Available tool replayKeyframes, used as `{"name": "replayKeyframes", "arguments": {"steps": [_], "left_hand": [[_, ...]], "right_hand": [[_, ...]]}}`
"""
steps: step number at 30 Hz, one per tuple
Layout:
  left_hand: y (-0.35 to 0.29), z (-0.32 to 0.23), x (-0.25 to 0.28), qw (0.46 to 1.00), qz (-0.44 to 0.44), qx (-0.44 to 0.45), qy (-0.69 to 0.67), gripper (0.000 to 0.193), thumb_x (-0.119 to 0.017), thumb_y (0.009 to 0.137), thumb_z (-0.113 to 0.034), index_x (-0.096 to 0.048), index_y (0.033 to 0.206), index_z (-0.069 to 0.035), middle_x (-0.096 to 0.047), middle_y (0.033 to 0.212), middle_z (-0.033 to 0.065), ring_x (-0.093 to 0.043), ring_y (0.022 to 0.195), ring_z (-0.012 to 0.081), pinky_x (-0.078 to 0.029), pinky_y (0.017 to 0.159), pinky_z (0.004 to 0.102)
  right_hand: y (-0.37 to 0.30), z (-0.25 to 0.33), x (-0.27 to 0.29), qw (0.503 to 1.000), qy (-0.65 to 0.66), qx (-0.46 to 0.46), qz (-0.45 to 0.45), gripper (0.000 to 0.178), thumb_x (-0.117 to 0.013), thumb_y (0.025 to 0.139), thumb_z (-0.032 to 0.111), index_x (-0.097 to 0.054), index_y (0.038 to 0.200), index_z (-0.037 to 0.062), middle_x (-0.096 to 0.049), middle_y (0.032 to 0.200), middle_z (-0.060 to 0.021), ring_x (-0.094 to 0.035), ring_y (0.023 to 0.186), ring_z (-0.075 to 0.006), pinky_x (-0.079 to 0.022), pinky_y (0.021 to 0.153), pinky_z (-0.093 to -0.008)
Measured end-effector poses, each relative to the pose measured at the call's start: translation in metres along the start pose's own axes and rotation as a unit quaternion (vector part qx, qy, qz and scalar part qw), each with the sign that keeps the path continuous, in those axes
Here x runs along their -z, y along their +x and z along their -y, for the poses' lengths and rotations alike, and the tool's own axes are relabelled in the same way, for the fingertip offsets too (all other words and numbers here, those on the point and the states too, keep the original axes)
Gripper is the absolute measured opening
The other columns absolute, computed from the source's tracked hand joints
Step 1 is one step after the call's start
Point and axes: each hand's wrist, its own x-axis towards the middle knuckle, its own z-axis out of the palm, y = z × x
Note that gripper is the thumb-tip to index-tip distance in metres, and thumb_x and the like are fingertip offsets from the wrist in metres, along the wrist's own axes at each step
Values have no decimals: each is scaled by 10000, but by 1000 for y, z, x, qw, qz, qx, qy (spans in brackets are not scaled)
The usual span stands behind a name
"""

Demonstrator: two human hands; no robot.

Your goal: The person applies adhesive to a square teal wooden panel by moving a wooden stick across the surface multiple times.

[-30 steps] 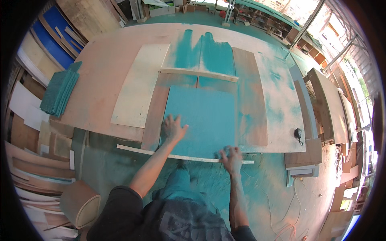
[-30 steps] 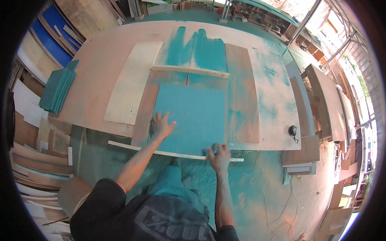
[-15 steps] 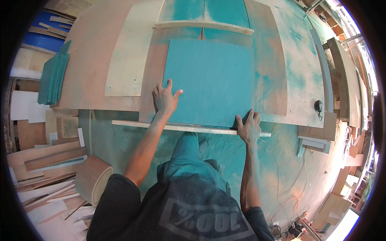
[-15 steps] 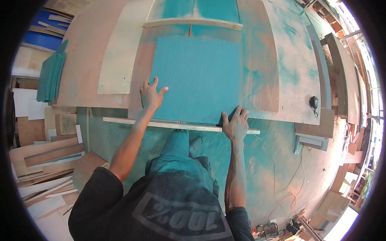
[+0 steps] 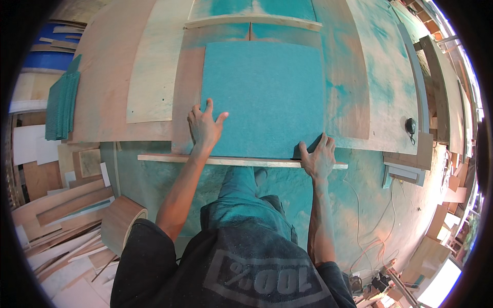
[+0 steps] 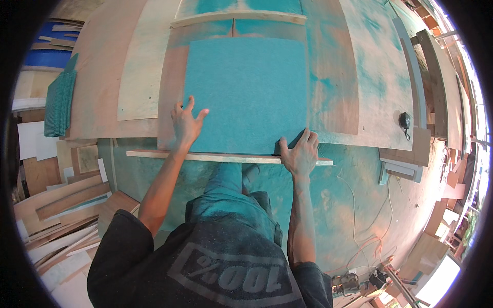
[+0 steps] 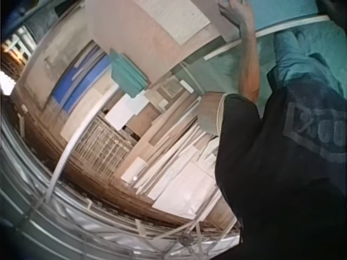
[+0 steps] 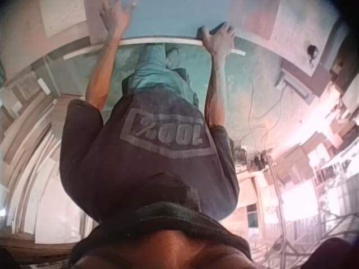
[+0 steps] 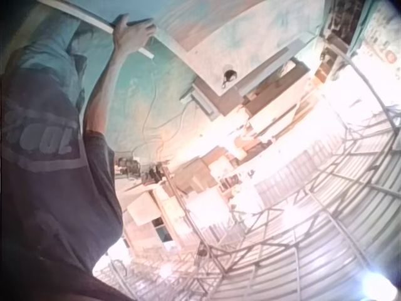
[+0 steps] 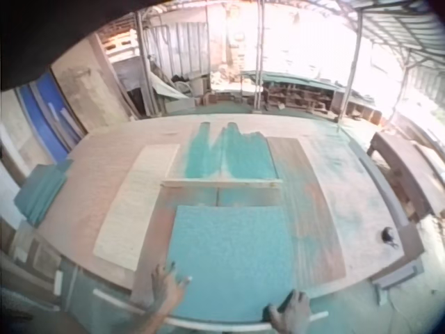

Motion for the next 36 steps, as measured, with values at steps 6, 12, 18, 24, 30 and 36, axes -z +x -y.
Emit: {"name": "replayKeyframes", "arguments": {"steps": [6, 12, 18, 24, 30, 36], "left_hand": [[3, 1, 3, 1000, -10, -12, 8, 795, -792, 934, -545, -599, 1537, -65, -537, 1360, 228, -529, 1203, 415, -489, 1043, 523], [3, 4, 4, 1000, -8, -9, -2, 795, -795, 930, -546, -603, 1533, -64, -541, 1337, 234, -539, 1196, 421, -494, 1036, 524], [3, 1, 5, 1000, 6, 3, -8, 801, -811, 920, -532, -601, 1534, -62, -546, 1325, 224, -541, 1206, 418, -498, 1039, 521], [2, 8, -1, 1000, 1, -18, -12, 729, -778, 956, -506, -605, 1523, -81, -551, 1313, 224, -560, 1168, 413, -489, 1025, 510], [0, 18, -6, 999, 2, -23, -30, 732, -797, 951, -469, -590, 1534, -77, -540, 1331, 233, -545, 1183, 418, -479, 1038, 513], [-2, 18, -5, 999, -14, -40, -8, 728, -779, 966, -462, -570, 1544, -72, -540, 1320, 240, -538, 1192, 422, -481, 1033, 517]], "right_hand": [[0, -2, 0, 1000, 1, -8, 6, 777, -794, 825, 458, -540, 1335, -70, -557, 1229, -205, -589, 1176, -398, -518, 985, -507], [0, 1, 0, 1000, 0, -9, -8, 780, -804, 814, 461, -543, 1328, -65, -563, 1230, -199, -591, 1179, -395, -518, 985, -506], [-2, 0, -2, 1000, -1, -11, -20, 780, -815, 809, 454, -542, 1324, -63, -564, 1239, -205, -590, 1175, -397, -524, 978, -502], [-1, 0, -2, 1000, 4, -9, -24, 757, -810, 807, 451, -556, 1300, -63, -568, 1220, -208, -593, 1155, -400, -528, 955, -507], [0, 1, 1, 999, 15, -32, -11, 680, -788, 833, 452, -578, 1252, -41, -585, 1215, -202, -595, 1167, -393, -523, 965, -516], [2, 4, 2, 999, 23, -42, -16, 643, -781, 847, 451, -601, 1224, -37, -608, 1208, -203, -617, 1154, -402, -519, 974, -519]]}}
